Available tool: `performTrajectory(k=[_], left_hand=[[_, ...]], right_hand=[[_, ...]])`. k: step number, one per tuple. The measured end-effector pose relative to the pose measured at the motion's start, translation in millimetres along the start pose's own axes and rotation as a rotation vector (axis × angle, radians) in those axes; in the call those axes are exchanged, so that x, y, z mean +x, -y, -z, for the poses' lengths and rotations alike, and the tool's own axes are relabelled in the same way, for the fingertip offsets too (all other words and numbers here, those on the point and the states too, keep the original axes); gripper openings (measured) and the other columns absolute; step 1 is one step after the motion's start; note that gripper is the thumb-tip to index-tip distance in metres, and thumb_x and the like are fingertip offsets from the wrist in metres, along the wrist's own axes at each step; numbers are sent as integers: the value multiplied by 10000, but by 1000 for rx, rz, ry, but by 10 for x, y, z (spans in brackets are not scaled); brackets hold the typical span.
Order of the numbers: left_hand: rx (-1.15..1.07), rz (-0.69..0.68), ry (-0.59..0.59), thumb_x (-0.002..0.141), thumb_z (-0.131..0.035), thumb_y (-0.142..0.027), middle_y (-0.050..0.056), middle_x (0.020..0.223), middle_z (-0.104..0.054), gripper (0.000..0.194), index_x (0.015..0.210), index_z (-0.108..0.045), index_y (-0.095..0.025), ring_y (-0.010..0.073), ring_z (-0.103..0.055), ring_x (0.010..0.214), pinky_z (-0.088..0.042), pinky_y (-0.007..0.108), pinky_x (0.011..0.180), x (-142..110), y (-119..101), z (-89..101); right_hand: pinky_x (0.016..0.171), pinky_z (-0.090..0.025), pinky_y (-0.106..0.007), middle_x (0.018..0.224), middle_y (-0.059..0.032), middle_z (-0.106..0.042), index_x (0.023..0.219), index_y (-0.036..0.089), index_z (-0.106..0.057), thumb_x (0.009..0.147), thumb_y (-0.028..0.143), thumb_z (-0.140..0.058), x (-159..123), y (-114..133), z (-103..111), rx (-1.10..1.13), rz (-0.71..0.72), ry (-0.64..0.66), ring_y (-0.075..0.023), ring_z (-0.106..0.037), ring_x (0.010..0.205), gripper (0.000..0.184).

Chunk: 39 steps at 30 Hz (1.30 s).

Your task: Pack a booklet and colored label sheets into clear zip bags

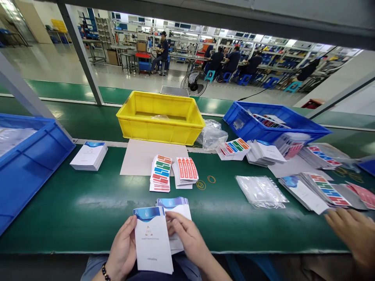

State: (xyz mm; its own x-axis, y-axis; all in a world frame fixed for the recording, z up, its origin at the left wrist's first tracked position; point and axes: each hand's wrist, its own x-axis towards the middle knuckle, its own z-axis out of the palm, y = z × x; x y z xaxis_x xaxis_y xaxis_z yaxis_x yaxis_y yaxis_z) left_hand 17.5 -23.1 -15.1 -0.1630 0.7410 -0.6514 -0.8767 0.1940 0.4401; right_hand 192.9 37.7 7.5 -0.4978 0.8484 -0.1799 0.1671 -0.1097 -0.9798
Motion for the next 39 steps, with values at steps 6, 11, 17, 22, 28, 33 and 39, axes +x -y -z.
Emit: performTrajectory(k=[6,11,17,22,28,33,39], left_hand=[[28,-28,32,687,-724,-220,-6,632,-637,147,691,-594,-150,138,-621,615,-525,253,617,-33,-9,-22],[26,-39,30,655,-748,-226,-8,632,-637,176,683,-590,-154,141,-620,612,-516,243,604,-66,-26,-47],[30,-37,33,629,-764,-224,-2,645,-651,188,678,-597,-152,145,-621,595,-504,234,573,-91,-30,-94],[26,-23,32,648,-748,-227,4,673,-653,178,709,-598,-154,172,-638,645,-521,281,636,-60,-28,-64],[29,-18,45,653,-746,-220,-22,597,-609,170,692,-598,-146,139,-612,593,-512,249,619,-47,-30,-66],[5,-18,5,660,-734,-171,-1,638,-654,128,686,-612,-145,149,-633,615,-522,249,620,-42,-59,-72],[-57,-16,-57,704,-677,-100,13,699,-685,75,721,-619,-146,153,-651,655,-537,267,643,5,-78,-30]], right_hand=[[580,-356,-248,589,5,-460,603,152,-497,820,611,-378,7,49,-240,69,-75,106,-128,-407,581,522],[549,-326,-234,564,20,-389,541,174,-404,807,630,-376,23,-27,-220,11,-83,68,-114,-344,557,529],[566,-350,-244,571,7,-426,498,167,-415,802,631,-392,19,-66,-205,9,-68,34,-115,-372,555,555],[536,-362,-244,535,6,-448,537,150,-509,794,639,-401,30,-52,-219,134,-101,30,-129,-420,547,563],[546,-368,-221,617,15,-479,659,172,-484,852,515,-411,-17,50,-228,-22,23,-126,-121,-430,581,400],[573,-417,-232,640,-11,-545,829,172,-560,891,422,-388,-61,25,-31,-140,87,-252,-151,-514,619,311],[934,-380,-409,1201,-123,-512,1223,181,-480,807,427,-517,5,-114,296,-343,126,-521,-267,-473,1106,485]])
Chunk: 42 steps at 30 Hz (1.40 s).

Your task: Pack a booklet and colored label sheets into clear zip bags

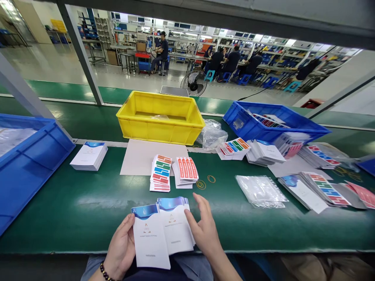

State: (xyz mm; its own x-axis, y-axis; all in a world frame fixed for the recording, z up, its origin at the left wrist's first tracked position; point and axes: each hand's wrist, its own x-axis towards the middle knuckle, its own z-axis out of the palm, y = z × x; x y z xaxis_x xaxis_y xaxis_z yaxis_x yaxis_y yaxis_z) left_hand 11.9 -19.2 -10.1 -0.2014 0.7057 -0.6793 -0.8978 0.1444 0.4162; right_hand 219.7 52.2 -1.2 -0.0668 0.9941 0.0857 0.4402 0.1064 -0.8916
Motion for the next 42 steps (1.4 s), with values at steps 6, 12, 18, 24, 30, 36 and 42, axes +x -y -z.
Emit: performTrajectory(k=[6,12,18,24,30,36,42], left_hand=[[55,-16,63,674,-723,-159,-12,616,-624,135,664,-591,-140,131,-613,587,-515,231,572,9,47,-5],[94,-57,97,659,-743,-199,-31,572,-577,189,625,-565,-147,88,-546,537,-498,196,560,-18,41,-13],[111,-67,85,638,-758,-211,-36,560,-556,197,648,-573,-147,88,-530,525,-485,196,556,-40,44,-9],[99,-59,82,629,-765,-214,-46,558,-550,205,659,-571,-155,83,-523,527,-479,190,561,-43,56,-8],[87,-39,79,617,-771,-216,-23,602,-594,218,661,-567,-153,100,-559,568,-487,199,566,-47,47,-17],[77,-25,104,624,-767,-230,-21,601,-600,221,655,-562,-154,104,-565,566,-500,214,574,-30,50,-10],[100,-48,87,624,-763,-203,-22,595,-600,194,655,-580,-147,98,-565,561,-491,194,559,-17,58,-18]], right_hand=[[693,-447,-290,808,-65,-608,846,171,-629,886,484,-346,-130,249,-197,305,-95,591,-190,-562,759,424],[539,-303,-233,585,29,-377,575,188,-372,855,535,-349,-210,374,-379,307,-126,667,-110,-345,564,447],[522,-252,-233,566,41,-303,551,204,-271,852,464,-347,-194,364,-369,172,-116,595,-105,-294,552,404],[529,-253,-236,571,35,-302,551,198,-297,835,471,-356,-202,309,-374,143,-142,584,-110,-299,562,398],[515,-262,-234,558,28,-317,535,184,-361,816,568,-375,-194,248,-399,293,-188,627,-107,-291,544,476],[491,-280,-223,528,33,-336,523,176,-395,809,598,-388,-192,232,-415,382,-221,631,-100,-303,517,510],[564,-373,-211,644,12,-501,775,168,-529,889,401,-369,-248,327,-389,222,-27,386,-123,-461,591,305]])
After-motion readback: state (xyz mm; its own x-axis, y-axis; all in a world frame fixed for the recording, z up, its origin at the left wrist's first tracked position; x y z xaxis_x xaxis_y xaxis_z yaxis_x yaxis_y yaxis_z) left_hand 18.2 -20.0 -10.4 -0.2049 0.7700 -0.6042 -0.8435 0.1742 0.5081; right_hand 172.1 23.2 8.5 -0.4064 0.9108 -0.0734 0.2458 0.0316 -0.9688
